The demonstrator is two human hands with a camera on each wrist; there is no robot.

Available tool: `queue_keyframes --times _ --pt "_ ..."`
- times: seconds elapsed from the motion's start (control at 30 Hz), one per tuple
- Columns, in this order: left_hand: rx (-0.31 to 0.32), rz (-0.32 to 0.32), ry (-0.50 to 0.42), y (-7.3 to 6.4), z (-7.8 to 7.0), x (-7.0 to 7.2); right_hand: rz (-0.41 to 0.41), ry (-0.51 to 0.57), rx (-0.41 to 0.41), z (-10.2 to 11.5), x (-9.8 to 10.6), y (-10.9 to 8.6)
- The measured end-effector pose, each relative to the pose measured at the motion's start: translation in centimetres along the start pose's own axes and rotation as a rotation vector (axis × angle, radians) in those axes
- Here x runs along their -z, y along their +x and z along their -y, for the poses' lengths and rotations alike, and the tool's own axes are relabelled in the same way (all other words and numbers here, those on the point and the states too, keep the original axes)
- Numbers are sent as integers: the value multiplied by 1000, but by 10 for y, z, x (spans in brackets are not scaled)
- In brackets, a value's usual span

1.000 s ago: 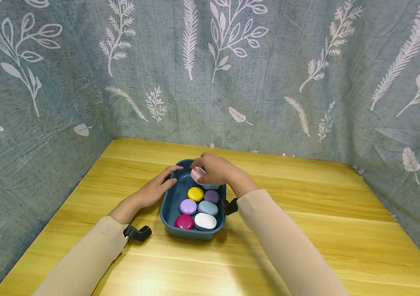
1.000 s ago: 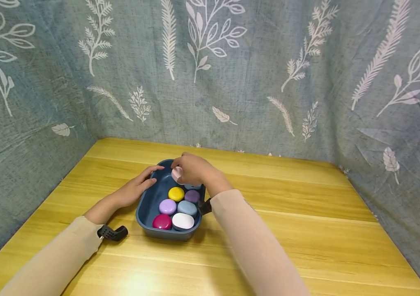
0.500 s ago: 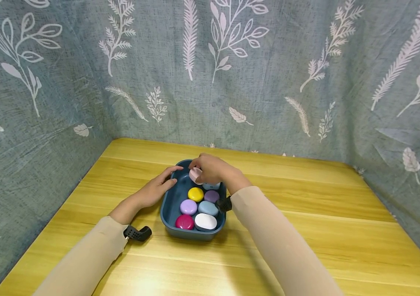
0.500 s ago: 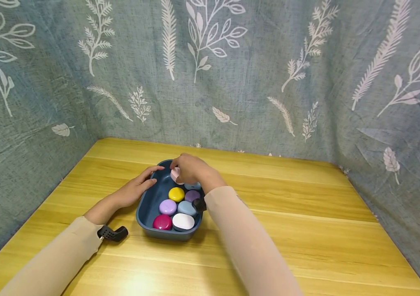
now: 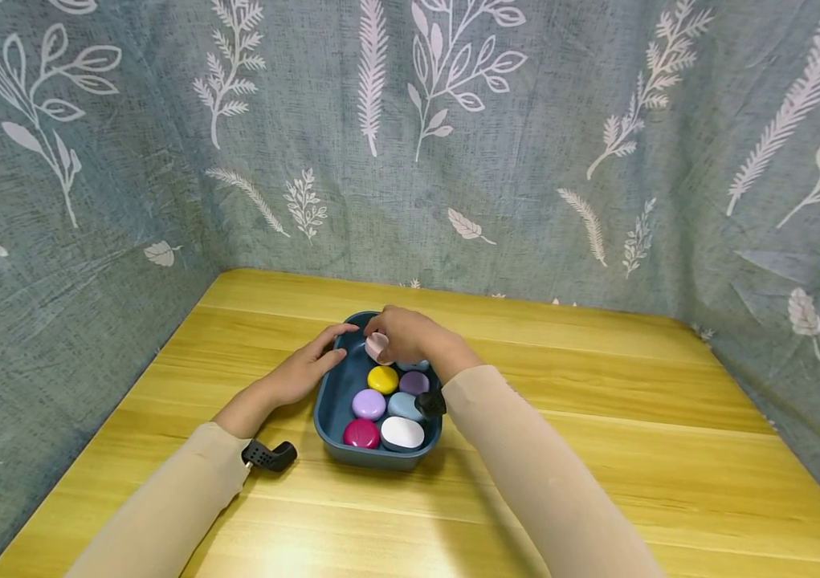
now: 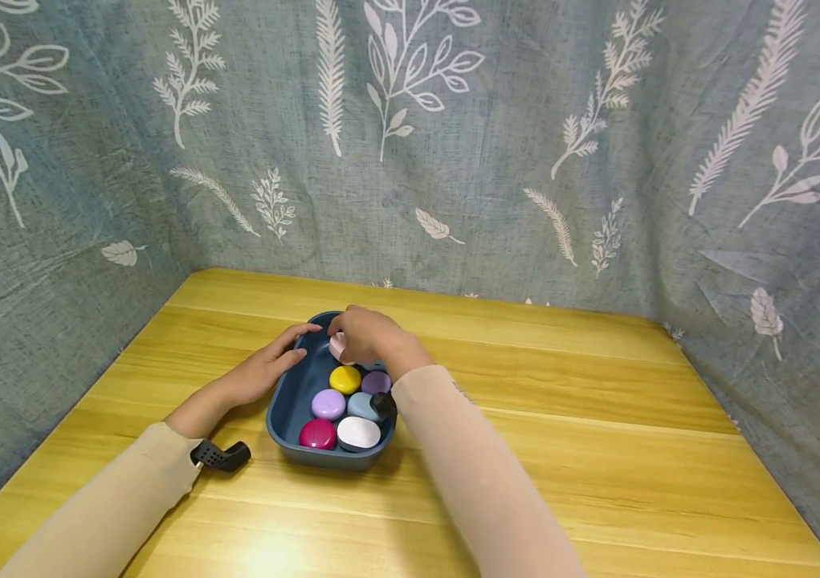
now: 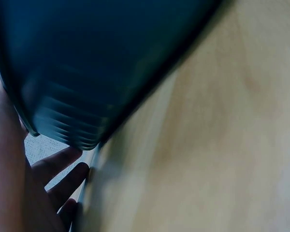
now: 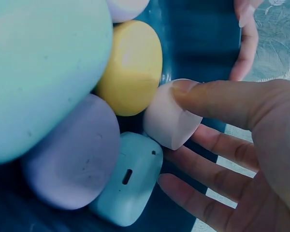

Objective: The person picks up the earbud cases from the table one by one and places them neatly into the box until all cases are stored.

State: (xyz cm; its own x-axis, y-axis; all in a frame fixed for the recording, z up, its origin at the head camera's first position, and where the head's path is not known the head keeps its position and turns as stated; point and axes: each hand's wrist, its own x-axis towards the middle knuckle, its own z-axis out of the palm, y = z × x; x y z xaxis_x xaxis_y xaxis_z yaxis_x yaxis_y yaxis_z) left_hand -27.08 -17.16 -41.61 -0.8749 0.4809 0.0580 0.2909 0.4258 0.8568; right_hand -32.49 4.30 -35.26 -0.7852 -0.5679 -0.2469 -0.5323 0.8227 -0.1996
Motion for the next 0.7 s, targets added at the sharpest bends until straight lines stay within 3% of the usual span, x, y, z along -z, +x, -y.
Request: queue_keyframes --times 0.53,0.7 --pt "-1 2 12 1 -5 2 49 -42 -27 0 -3 7" --pt "10 2 15 3 3 0 50 -70 -22 0 -7 7"
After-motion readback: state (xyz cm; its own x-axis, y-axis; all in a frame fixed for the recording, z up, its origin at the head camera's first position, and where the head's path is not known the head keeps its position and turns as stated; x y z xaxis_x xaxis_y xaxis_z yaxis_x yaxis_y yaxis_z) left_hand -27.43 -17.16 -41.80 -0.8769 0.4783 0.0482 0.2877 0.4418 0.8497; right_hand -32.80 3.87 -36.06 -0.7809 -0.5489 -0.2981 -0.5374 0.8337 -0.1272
